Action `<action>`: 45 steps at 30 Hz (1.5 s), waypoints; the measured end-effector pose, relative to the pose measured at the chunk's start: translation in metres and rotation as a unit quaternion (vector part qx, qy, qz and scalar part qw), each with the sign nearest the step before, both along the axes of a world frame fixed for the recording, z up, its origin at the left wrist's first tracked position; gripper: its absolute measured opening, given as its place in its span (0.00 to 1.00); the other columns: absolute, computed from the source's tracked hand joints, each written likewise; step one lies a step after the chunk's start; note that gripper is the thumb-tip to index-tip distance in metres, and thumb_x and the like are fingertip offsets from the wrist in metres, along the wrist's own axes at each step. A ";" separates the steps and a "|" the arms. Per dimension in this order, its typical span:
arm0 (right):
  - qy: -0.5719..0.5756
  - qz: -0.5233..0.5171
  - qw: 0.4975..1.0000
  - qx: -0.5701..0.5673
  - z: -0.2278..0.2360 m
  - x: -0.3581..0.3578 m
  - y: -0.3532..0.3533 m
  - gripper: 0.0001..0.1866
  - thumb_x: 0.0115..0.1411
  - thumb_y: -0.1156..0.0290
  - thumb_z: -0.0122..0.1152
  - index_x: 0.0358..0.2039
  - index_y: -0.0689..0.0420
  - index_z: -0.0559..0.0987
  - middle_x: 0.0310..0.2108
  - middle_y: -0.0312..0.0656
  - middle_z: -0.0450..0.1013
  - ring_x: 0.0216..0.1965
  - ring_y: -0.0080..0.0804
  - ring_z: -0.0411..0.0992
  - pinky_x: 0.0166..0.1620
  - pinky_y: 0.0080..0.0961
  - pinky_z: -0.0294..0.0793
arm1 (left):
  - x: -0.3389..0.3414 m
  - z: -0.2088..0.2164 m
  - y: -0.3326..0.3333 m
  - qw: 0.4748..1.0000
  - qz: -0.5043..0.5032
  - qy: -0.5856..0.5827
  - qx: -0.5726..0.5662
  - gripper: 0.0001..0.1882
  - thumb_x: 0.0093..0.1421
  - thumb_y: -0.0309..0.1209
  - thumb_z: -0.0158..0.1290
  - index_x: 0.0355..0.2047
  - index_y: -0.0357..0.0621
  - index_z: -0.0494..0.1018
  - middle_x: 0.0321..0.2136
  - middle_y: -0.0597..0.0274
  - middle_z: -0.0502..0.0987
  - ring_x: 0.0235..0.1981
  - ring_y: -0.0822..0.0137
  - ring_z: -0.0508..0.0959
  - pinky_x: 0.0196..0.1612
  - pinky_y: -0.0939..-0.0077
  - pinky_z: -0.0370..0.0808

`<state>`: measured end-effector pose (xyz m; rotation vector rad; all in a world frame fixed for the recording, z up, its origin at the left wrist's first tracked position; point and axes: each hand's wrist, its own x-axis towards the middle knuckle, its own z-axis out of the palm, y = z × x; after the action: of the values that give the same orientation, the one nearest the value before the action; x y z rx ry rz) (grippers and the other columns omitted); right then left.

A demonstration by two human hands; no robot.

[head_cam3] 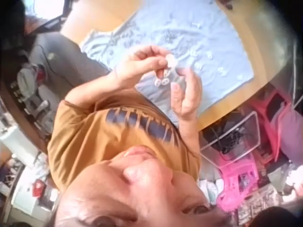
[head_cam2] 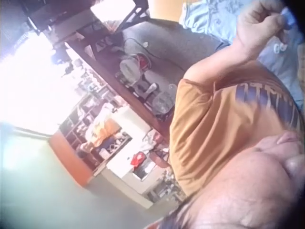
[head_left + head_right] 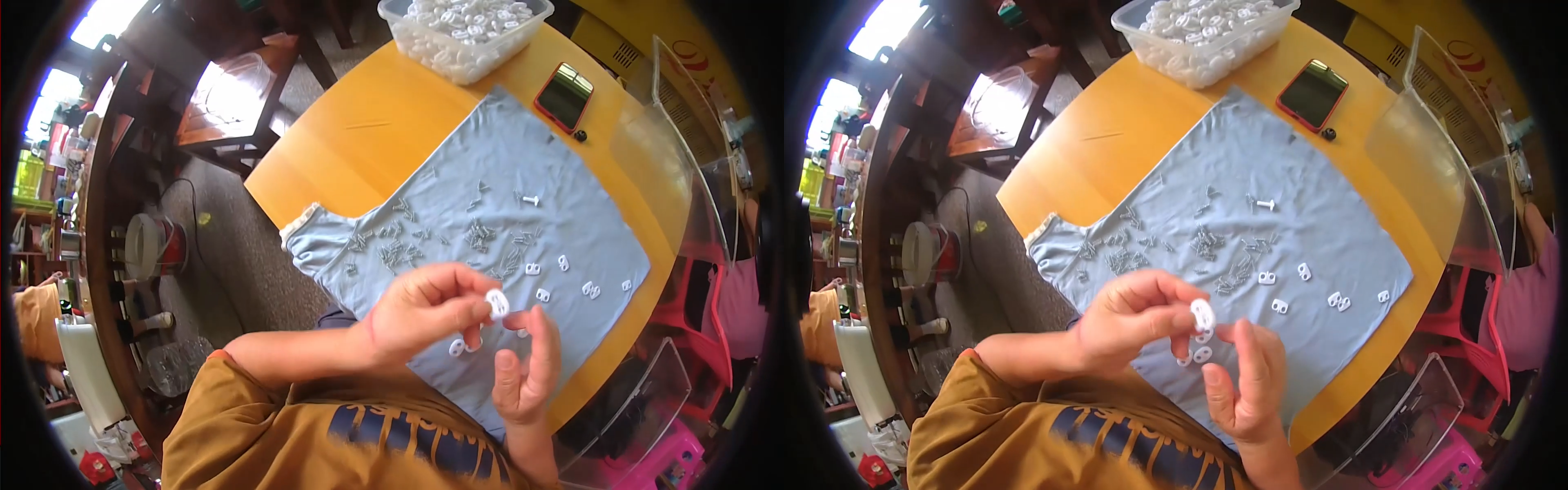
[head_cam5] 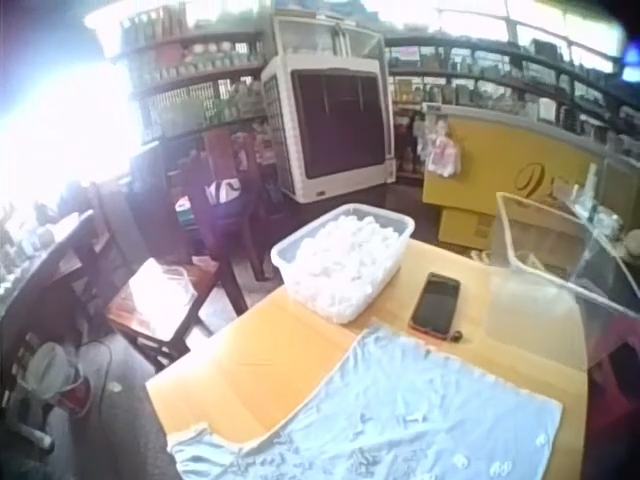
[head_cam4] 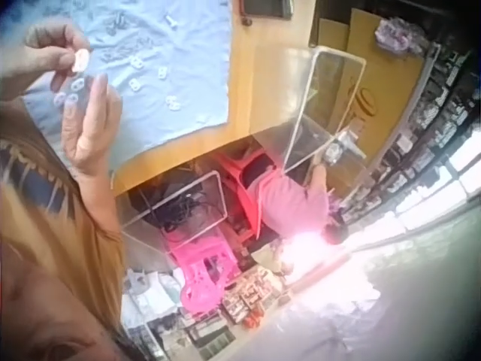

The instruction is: Assembling small plastic components by inserting metal screws into them by hand.

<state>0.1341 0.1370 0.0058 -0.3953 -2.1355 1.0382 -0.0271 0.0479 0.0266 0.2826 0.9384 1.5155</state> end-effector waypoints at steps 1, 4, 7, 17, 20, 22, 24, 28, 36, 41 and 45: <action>0.006 -0.002 1.000 0.000 -0.002 0.001 0.002 0.23 0.57 0.71 0.55 0.52 0.67 0.67 0.36 0.48 0.71 0.32 0.38 0.69 0.38 0.30 0.68 | -0.009 0.002 0.008 0.999 0.017 0.039 -0.001 0.11 0.58 0.20 0.49 0.42 0.33 0.70 0.32 0.54 0.76 0.26 0.69 0.76 0.30 0.77 0.75; -0.010 -0.066 0.998 -0.022 -0.005 0.005 0.006 0.20 0.57 0.74 0.54 0.50 0.67 0.69 0.32 0.48 0.72 0.31 0.37 0.69 0.37 0.29 0.68 | -0.052 0.026 0.043 0.979 0.094 0.177 0.027 0.13 0.56 0.26 0.53 0.39 0.30 0.70 0.30 0.55 0.75 0.26 0.69 0.75 0.29 0.77 0.73; -0.017 -0.094 0.995 -0.032 -0.001 0.009 0.007 0.18 0.57 0.76 0.53 0.48 0.67 0.70 0.31 0.47 0.72 0.30 0.35 0.69 0.36 0.27 0.68 | -0.121 0.048 0.099 0.919 0.152 0.324 0.168 0.09 0.59 0.29 0.49 0.35 0.34 0.72 0.28 0.60 0.74 0.27 0.74 0.72 0.32 0.83 0.69; 0.151 -0.255 0.932 -0.210 -0.002 0.014 0.030 0.14 0.62 0.74 0.45 0.45 0.68 0.71 0.25 0.41 0.69 0.26 0.23 0.63 0.32 0.18 0.62 | -0.063 0.032 0.102 0.880 -0.018 0.471 0.050 0.13 0.58 0.24 0.49 0.43 0.31 0.71 0.31 0.57 0.77 0.23 0.74 0.74 0.31 0.81 0.72; 0.176 -0.264 0.913 -0.256 -0.002 0.011 0.032 0.14 0.62 0.74 0.46 0.45 0.68 0.71 0.24 0.40 0.69 0.25 0.22 0.62 0.33 0.19 0.63 | -0.035 0.003 0.085 0.682 -0.069 0.710 0.160 0.12 0.51 0.18 0.55 0.37 0.40 0.76 0.27 0.59 0.76 0.27 0.67 0.76 0.30 0.77 0.72; 0.163 -0.254 0.916 -0.265 -0.001 0.010 0.032 0.14 0.62 0.74 0.47 0.45 0.68 0.72 0.24 0.39 0.69 0.25 0.20 0.61 0.33 0.18 0.62 | -0.021 -0.007 0.081 0.627 -0.111 0.755 0.154 0.14 0.46 0.21 0.58 0.36 0.42 0.76 0.29 0.60 0.75 0.30 0.61 0.75 0.33 0.72 0.71; 0.141 -0.241 0.920 -0.276 -0.001 0.013 0.031 0.13 0.62 0.74 0.47 0.44 0.68 0.73 0.24 0.38 0.69 0.25 0.19 0.61 0.32 0.17 0.62 | -0.014 -0.017 0.084 0.570 -0.136 0.798 0.141 0.15 0.45 0.25 0.59 0.36 0.44 0.74 0.30 0.62 0.72 0.31 0.62 0.73 0.37 0.69 0.67; 0.124 -0.209 0.925 -0.292 -0.001 0.014 0.031 0.12 0.61 0.75 0.48 0.43 0.67 0.74 0.25 0.37 0.69 0.27 0.17 0.62 0.32 0.14 0.63 | -0.010 -0.020 0.093 0.531 -0.180 0.823 0.094 0.13 0.46 0.26 0.57 0.34 0.44 0.74 0.29 0.62 0.71 0.33 0.62 0.73 0.38 0.68 0.66; 0.101 -0.186 0.938 -0.274 -0.001 0.012 0.031 0.12 0.60 0.77 0.49 0.43 0.68 0.74 0.29 0.37 0.70 0.28 0.18 0.64 0.33 0.14 0.65 | -0.007 -0.022 0.095 0.515 -0.156 0.831 0.141 0.08 0.45 0.27 0.52 0.29 0.43 0.71 0.27 0.63 0.68 0.30 0.61 0.71 0.38 0.67 0.65; 0.099 -0.183 0.938 -0.277 -0.001 0.012 0.030 0.12 0.61 0.77 0.49 0.43 0.68 0.74 0.29 0.37 0.70 0.28 0.17 0.64 0.33 0.13 0.64 | -0.006 -0.024 0.100 0.509 -0.171 0.824 0.180 0.09 0.44 0.27 0.52 0.29 0.43 0.71 0.27 0.63 0.68 0.30 0.61 0.71 0.37 0.68 0.66; 0.092 -0.194 0.939 -0.270 -0.002 0.013 0.030 0.12 0.61 0.77 0.49 0.43 0.68 0.74 0.29 0.36 0.70 0.28 0.17 0.64 0.33 0.12 0.64 | -0.008 -0.018 0.096 0.544 -0.147 0.802 0.201 0.09 0.44 0.25 0.54 0.29 0.42 0.72 0.25 0.62 0.69 0.28 0.61 0.72 0.33 0.68 0.68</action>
<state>0.1468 0.1675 0.0037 -0.9007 -1.4975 1.3494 -0.0354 0.1443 0.0088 2.3287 1.6975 0.7498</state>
